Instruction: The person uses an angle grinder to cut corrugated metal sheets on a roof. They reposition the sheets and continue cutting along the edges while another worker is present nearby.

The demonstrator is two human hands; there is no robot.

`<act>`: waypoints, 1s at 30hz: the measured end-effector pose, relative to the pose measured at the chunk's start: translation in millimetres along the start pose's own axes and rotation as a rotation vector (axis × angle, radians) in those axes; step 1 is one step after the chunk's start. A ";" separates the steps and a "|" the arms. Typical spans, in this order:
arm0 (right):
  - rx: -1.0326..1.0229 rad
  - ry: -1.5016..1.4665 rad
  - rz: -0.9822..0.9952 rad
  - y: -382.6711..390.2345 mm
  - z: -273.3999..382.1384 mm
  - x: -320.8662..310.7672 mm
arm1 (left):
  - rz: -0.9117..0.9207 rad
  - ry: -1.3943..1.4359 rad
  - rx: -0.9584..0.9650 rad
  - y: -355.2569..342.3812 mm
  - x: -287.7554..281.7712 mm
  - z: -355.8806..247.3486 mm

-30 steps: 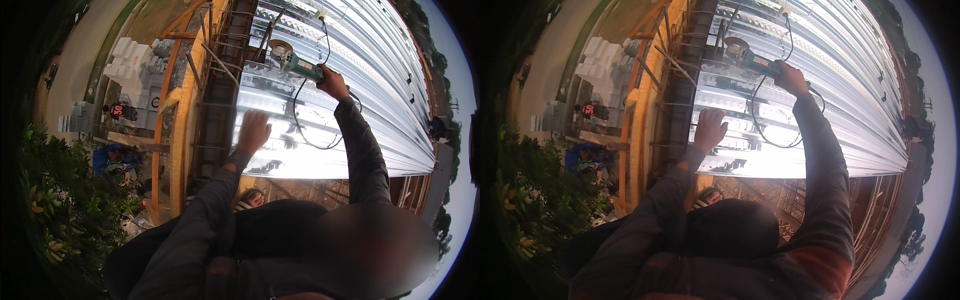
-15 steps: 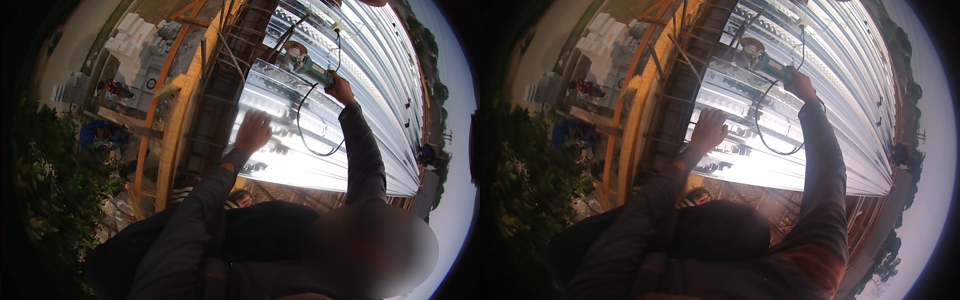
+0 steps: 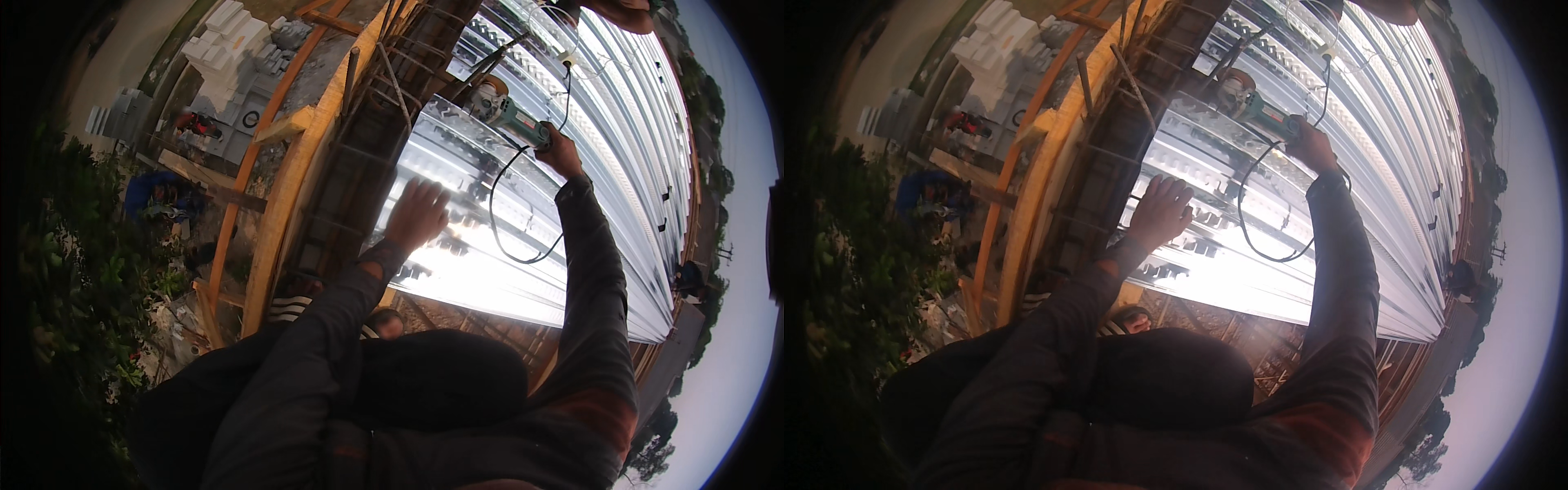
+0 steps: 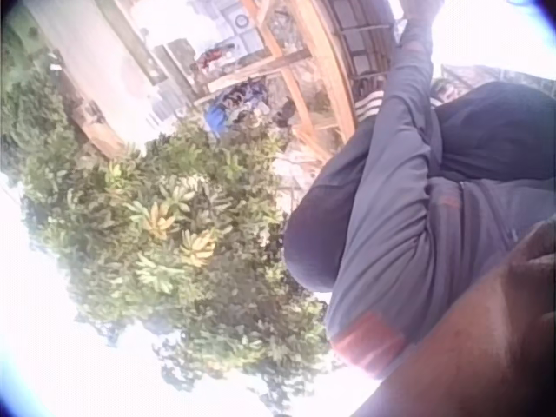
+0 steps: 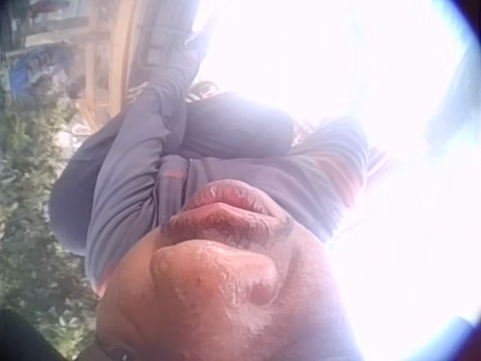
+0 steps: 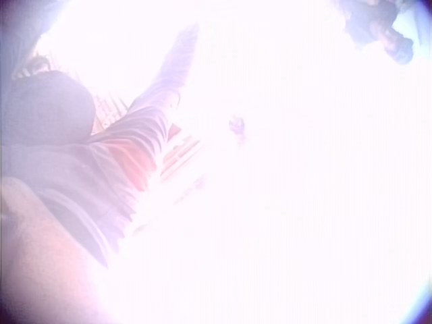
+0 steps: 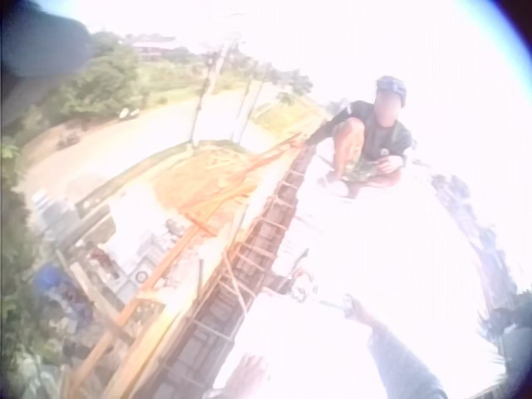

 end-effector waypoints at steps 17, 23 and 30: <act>-0.063 0.055 -0.069 -3.9 -3.4 -2.6 | -0.009 -0.052 0.008 -0.2 -1.0 -3.3; -0.052 0.060 -0.064 -4.1 -4.6 -2.5 | -0.006 -0.047 0.020 -2.1 -3.3 -4.6; -0.055 0.030 -0.034 4.7 -4.8 6.5 | -0.029 -0.039 0.020 2.8 -5.4 -8.9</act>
Point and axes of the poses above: each hand's wrist, its own y-axis away from the middle knuckle, its own x-axis out of the palm, z = x × y, the point moved 10 cm from there along -y, towards the middle knuckle, and after that the axes turned 5 degrees about -z, right-handed, at the moved point
